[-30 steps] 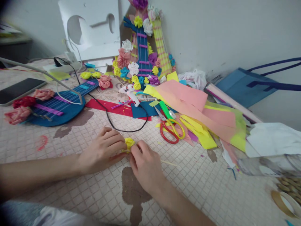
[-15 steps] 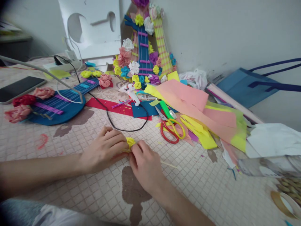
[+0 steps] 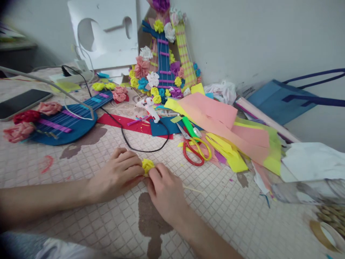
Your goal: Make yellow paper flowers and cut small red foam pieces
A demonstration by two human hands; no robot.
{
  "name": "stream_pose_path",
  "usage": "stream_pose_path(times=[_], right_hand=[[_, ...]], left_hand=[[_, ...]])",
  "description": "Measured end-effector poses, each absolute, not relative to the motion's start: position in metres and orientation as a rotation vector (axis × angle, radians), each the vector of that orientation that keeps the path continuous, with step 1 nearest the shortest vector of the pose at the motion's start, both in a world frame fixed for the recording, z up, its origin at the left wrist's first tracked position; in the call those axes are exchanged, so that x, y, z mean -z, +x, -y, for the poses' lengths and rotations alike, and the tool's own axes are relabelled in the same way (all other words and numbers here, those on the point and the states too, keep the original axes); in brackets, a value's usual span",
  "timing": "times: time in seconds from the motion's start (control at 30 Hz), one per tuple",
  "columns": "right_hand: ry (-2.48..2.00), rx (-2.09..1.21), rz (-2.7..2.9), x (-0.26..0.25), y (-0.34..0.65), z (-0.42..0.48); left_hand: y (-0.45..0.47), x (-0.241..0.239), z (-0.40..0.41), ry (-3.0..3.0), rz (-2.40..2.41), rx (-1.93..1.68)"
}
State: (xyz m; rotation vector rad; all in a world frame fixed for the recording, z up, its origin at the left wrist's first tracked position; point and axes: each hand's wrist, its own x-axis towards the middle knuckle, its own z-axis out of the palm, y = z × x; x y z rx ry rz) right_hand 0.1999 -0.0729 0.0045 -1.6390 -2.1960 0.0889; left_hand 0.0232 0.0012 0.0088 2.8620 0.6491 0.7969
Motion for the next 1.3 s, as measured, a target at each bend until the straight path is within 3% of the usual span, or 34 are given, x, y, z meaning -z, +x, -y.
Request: stream_pose_path(times=[0.37, 0.77, 1.3], right_hand=[[-1.585, -0.026, 2.266, -0.0033, 0.2003, 0.0744], [-1.581, -0.073, 2.258, -0.0020, 0.2013, 0.0746], [-1.501, -0.043, 2.245, 0.0008, 0.1996, 0.0748]], left_hand=[[0.0212, -0.0145, 0.0016, 2.780, -0.675, -0.691], [0.0190, -0.0124, 0.0009, 3.028, -0.464, -0.968], [0.0192, -0.0104, -0.0002, 3.136, -0.510, -0.799]])
